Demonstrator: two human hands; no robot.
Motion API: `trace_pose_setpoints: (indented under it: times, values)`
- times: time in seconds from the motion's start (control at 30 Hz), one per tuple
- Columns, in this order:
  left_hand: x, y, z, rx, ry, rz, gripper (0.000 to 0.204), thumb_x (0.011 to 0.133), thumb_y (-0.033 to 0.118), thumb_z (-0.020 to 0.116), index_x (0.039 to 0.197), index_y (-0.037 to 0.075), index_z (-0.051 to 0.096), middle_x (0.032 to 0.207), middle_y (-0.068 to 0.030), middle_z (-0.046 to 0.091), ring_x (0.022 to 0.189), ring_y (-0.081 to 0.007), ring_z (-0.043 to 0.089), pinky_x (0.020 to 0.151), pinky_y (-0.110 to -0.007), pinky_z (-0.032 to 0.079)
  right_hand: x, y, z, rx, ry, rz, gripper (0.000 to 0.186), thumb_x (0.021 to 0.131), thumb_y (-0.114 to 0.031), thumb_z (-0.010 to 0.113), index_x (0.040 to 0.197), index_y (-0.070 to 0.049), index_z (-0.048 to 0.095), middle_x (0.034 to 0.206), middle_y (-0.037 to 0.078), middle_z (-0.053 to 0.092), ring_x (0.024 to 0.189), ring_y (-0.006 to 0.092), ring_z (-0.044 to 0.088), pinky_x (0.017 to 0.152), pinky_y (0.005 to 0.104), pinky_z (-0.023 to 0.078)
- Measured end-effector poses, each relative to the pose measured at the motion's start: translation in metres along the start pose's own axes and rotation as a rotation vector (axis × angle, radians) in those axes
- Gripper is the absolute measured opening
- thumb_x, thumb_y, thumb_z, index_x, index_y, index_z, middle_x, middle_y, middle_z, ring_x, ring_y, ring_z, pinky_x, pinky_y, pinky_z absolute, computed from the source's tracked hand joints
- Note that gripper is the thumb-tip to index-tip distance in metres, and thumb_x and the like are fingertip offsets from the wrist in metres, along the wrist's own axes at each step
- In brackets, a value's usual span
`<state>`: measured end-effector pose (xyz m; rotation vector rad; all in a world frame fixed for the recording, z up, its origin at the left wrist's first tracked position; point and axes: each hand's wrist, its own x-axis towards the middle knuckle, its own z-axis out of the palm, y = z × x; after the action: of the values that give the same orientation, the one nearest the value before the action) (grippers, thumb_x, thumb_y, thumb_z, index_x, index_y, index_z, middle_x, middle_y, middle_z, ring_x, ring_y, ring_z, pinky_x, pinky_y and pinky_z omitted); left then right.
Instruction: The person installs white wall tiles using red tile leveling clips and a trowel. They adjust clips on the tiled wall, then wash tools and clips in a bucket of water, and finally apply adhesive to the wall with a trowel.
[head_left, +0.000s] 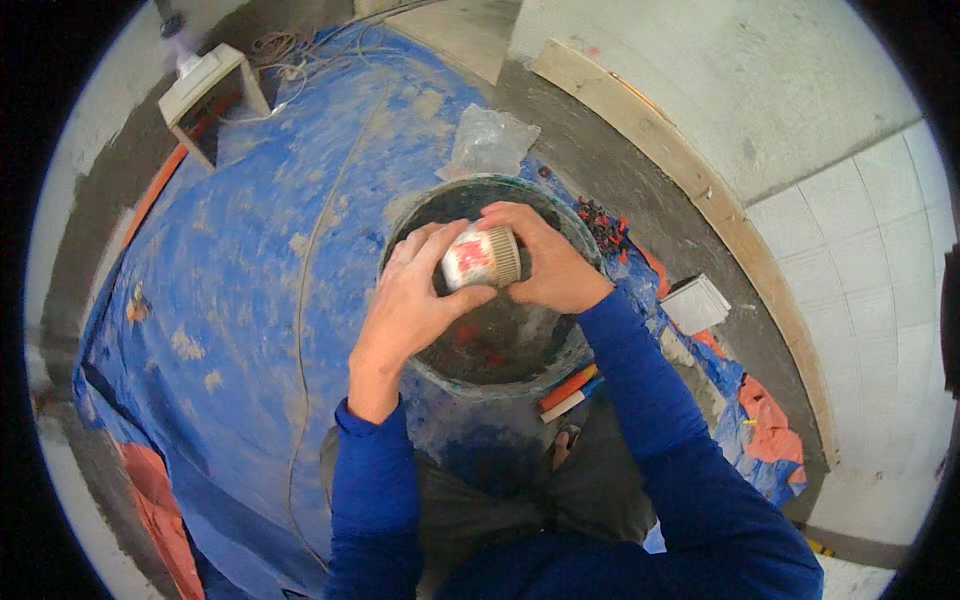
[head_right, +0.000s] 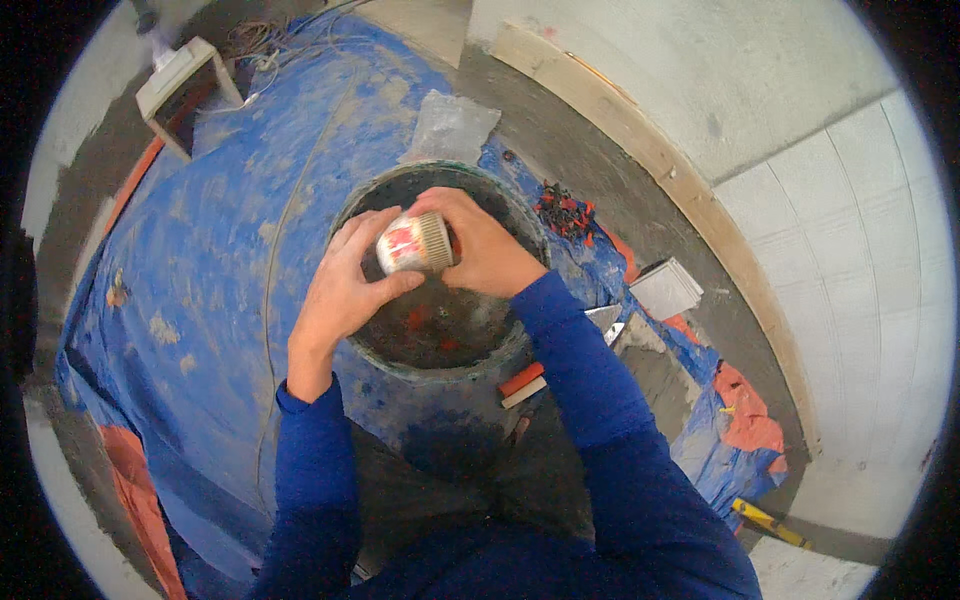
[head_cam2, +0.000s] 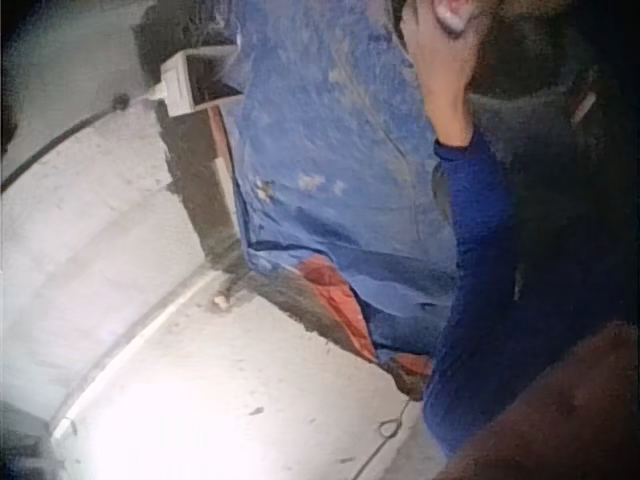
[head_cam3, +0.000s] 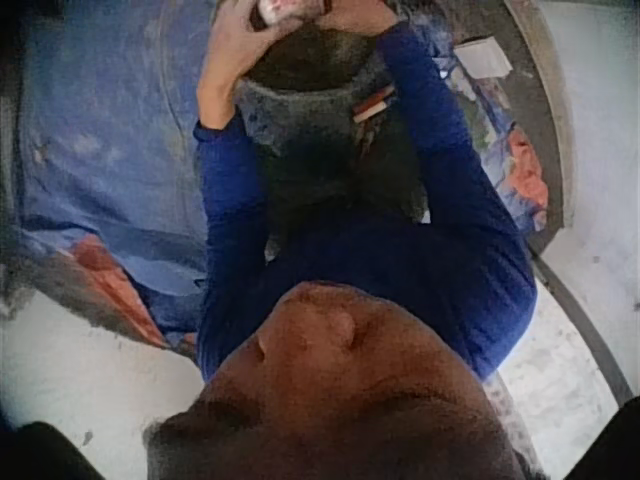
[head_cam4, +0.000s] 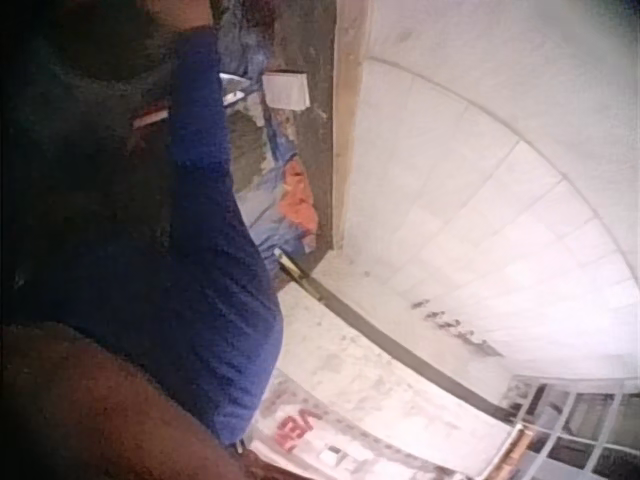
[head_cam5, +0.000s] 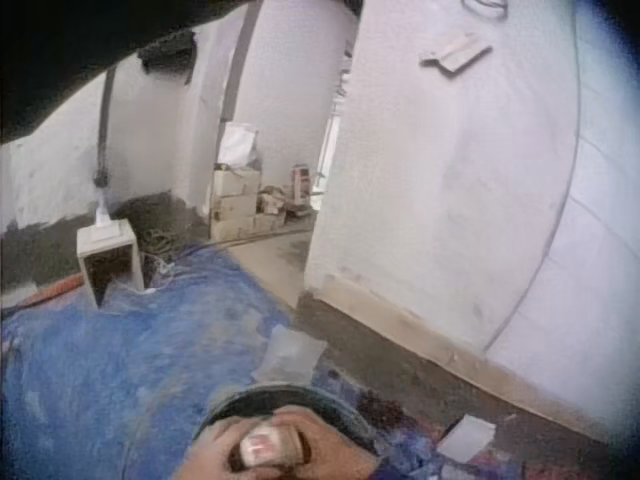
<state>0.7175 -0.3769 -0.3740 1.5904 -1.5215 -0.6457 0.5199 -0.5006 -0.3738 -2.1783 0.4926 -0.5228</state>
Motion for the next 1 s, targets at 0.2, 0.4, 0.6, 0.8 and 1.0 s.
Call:
trace_pose_setpoints:
  times: [0.2, 0.4, 0.6, 0.8, 1.0]
  values:
    - [0.003, 0.003, 0.006, 0.16, -0.008, 0.087, 0.082, 0.068, 0.004, 0.082, 0.144, 0.005, 0.051, 0.139, -0.0161, 0.058, 0.135, -0.0332, 0.051, 0.113, -0.041, 0.041, -0.007, -0.019, -0.005, -0.086, 0.004, -0.126, 0.097, 0.064, 0.007, 0.072, 0.154, -0.015, 0.043, 0.159, 0.017, 0.039, 0.145, 0.0351, 0.042, 0.115, 0.0435, 0.04]
    - [0.007, 0.007, 0.0, -0.029, 0.058, -0.004, 0.076, 0.065, -0.014, 0.072, 0.135, 0.009, 0.053, 0.147, -0.014, 0.05, 0.136, -0.0319, 0.051, 0.107, -0.039, 0.047, -0.021, -0.013, -0.018, -0.113, 0.043, -0.057, 0.097, 0.073, -0.006, 0.08, 0.158, -0.017, 0.034, 0.153, 0.019, 0.047, 0.137, 0.0373, 0.049, 0.112, 0.0449, 0.041]
    - [0.006, 0.006, 0.007, 0.117, 0.073, 0.022, 0.079, 0.065, -0.009, 0.079, 0.136, 0.011, 0.05, 0.146, -0.0119, 0.048, 0.135, -0.0284, 0.048, 0.106, -0.04, 0.046, -0.022, 0.006, -0.005, -0.078, 0.133, 0.136, 0.068, 0.081, -0.029, 0.081, 0.141, -0.011, 0.053, 0.113, 0.018, 0.07, 0.107, 0.0377, 0.066, 0.093, 0.0471, 0.053]
    - [-0.013, -0.038, -0.068, -0.138, 0.409, -0.036, 0.103, 0.068, 0.008, 0.088, 0.153, 0.01, 0.03, 0.143, -0.012, 0.05, 0.129, -0.0277, 0.052, 0.11, -0.043, 0.042, -0.021, 0.028, -0.018, -0.028, 0.339, 0.059, 0.059, 0.083, -0.028, 0.079, 0.135, -0.007, 0.06, 0.113, 0.018, 0.071, 0.107, 0.0342, 0.068, 0.094, 0.0437, 0.053]
    - [-0.029, -0.165, -0.062, -0.074, 0.233, -0.363, 0.089, 0.072, 0.012, 0.087, 0.146, 0.008, 0.038, 0.132, -0.0153, 0.061, 0.121, -0.0281, 0.06, 0.1, -0.041, 0.05, -0.033, 0.039, -0.046, -0.122, 0.397, 0.302, 0.06, 0.082, -0.022, 0.081, 0.137, -0.01, 0.06, 0.112, 0.017, 0.072, 0.1, 0.0312, 0.071, 0.088, 0.0416, 0.056]
